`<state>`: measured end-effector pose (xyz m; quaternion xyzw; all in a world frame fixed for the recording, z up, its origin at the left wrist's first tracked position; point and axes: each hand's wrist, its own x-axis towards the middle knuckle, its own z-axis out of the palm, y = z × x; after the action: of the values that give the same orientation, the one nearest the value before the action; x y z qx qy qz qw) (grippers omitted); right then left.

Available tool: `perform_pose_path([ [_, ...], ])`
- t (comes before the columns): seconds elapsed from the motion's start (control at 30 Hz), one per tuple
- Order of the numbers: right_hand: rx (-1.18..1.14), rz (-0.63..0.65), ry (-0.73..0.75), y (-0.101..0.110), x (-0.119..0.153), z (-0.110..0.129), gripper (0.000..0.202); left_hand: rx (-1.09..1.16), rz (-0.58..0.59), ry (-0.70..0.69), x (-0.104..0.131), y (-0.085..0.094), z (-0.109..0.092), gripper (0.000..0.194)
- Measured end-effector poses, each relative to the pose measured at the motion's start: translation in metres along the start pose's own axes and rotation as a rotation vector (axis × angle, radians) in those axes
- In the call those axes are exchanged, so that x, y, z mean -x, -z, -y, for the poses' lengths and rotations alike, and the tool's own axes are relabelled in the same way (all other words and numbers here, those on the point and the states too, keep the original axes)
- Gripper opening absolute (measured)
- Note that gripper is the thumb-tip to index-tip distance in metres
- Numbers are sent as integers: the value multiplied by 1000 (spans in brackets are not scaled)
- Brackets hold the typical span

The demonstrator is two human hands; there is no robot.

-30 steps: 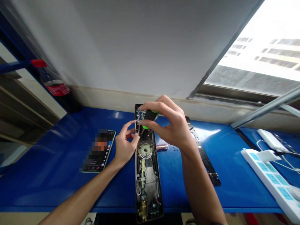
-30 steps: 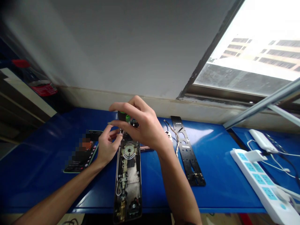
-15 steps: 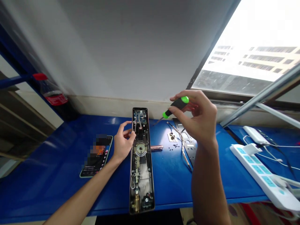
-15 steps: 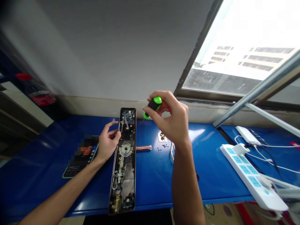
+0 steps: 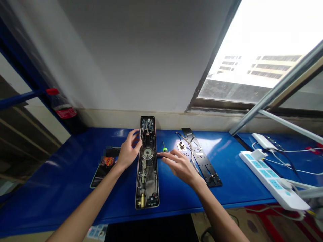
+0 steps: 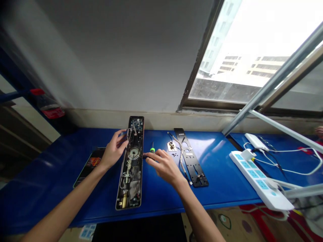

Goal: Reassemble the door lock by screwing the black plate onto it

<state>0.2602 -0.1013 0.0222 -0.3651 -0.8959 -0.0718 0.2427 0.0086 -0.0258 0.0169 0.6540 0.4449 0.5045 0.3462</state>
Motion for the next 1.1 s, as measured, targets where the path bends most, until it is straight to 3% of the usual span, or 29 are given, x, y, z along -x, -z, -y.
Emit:
perform_pose_path([
  [0.2, -62, 83, -14, -24, 19, 11, 39, -304, 78, -185, 37, -1, -12, 49],
  [0.4, -221, 74, -125, -16, 25, 21, 36, -343, 132, -173, 58, -3, -9, 46],
  [0.5, -321, 20, -185, -10, 28, 27, 36, -359, 130, -186, 65, -4, -7, 47],
  [0.57, -374, -56, -252, -9, 29, 29, 26, -403, 114, -233, 67, -6, -7, 47],
  [0.63, -407, -156, -336, -12, 29, 30, 13, -470, 96, -309, 68, -9, -10, 47],
  [0.73, -421, -288, -447, -21, 30, 29, 43, -559, 99, -427, 67, -14, -20, 41],
  [0.87, -405, -367, -539, -33, 34, 26, 47, -608, 167, -537, 59, -25, -37, 30],
  [1.0, -390, -382, -610, -36, 41, 20, 41, -606, 286, -631, 46, -40, -48, 28],
  [1.1, -387, -404, -670, -35, 43, 14, 41, -635, 445, -626, 31, -56, -56, 27],
])
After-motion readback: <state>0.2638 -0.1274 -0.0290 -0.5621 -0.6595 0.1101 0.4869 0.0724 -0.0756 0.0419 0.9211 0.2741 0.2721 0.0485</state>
